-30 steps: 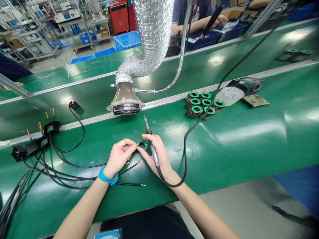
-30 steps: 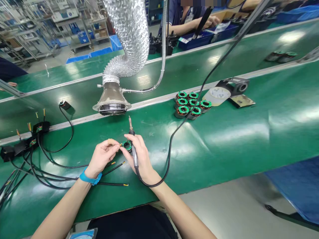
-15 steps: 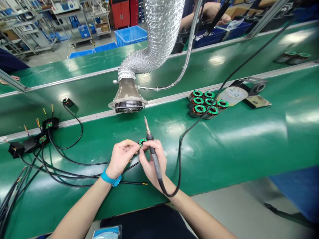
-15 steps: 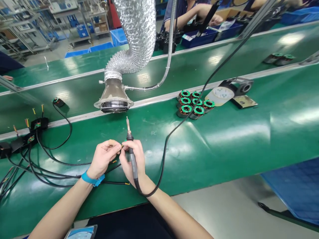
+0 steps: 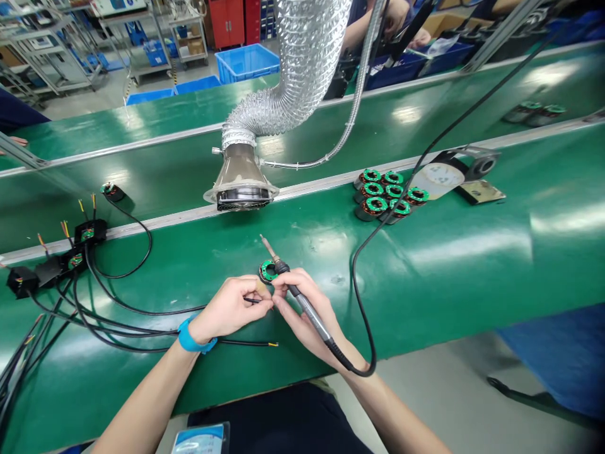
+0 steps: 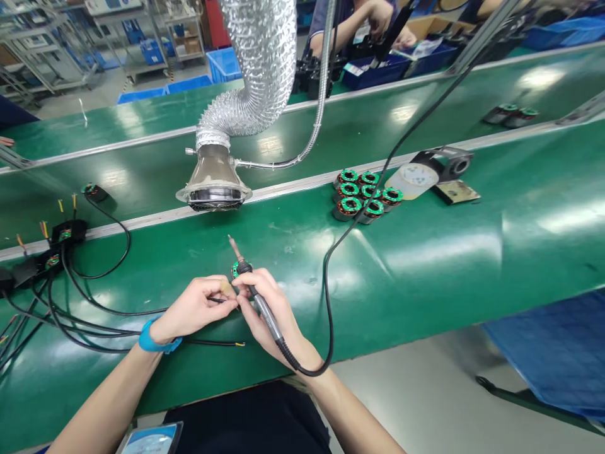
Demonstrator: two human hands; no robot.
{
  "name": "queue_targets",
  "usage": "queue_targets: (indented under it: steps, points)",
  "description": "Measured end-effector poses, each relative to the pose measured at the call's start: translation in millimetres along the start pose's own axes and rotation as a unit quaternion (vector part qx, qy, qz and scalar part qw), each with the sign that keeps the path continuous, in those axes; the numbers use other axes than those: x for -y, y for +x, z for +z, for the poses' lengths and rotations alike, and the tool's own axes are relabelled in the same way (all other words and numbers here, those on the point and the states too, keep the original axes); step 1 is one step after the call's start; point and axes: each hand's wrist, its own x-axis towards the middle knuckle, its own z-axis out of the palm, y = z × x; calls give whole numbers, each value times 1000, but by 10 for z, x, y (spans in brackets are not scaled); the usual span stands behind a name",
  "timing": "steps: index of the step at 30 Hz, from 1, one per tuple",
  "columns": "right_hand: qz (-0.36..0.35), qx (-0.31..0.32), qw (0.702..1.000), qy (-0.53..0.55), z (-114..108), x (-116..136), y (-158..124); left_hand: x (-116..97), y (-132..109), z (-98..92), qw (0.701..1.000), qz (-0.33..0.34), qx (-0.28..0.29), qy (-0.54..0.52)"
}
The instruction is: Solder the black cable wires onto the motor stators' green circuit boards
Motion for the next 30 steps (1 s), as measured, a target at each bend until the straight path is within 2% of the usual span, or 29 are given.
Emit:
queue_targets:
  steps: [1, 3, 6, 8, 10, 12, 16, 18, 24, 30]
  points:
    - [-3, 17, 1000, -5, -27, 5, -2, -1, -9, -8, 1000, 3, 13, 8]
    - [-9, 9, 1000, -20, -69, -22, 12, 31, -23, -18, 1000, 0, -3, 5]
    - [-17, -29, 998, -55, -128, -152, 83, 154, -37, -25, 992, -24, -115, -46]
    - [-16, -8, 998, -68, -157, -274, 141, 248, -39, -28, 977, -27, -200, -72]
    - [-13, 31, 998, -52, -146, -386, 180, 317, -34, -27, 966, -20, -248, -74]
    - [-11, 39, 998, -39, -71, -455, 183, 346, -25, -20, 963, -9, -259, -68]
    - [19, -55, 993, -105, 198, -415, 105, 329, -14, 11, 963, 18, -260, -62]
    - [34, -81, 986, -139, 296, -350, 56, 314, -19, 24, 962, 32, -266, -56]
    - [18, -37, 996, -79, 283, -292, -34, 304, -51, 70, 962, 54, -267, -1]
    - [34, -48, 994, -91, 341, -281, -73, 307, -31, 167, 952, 119, -263, 98]
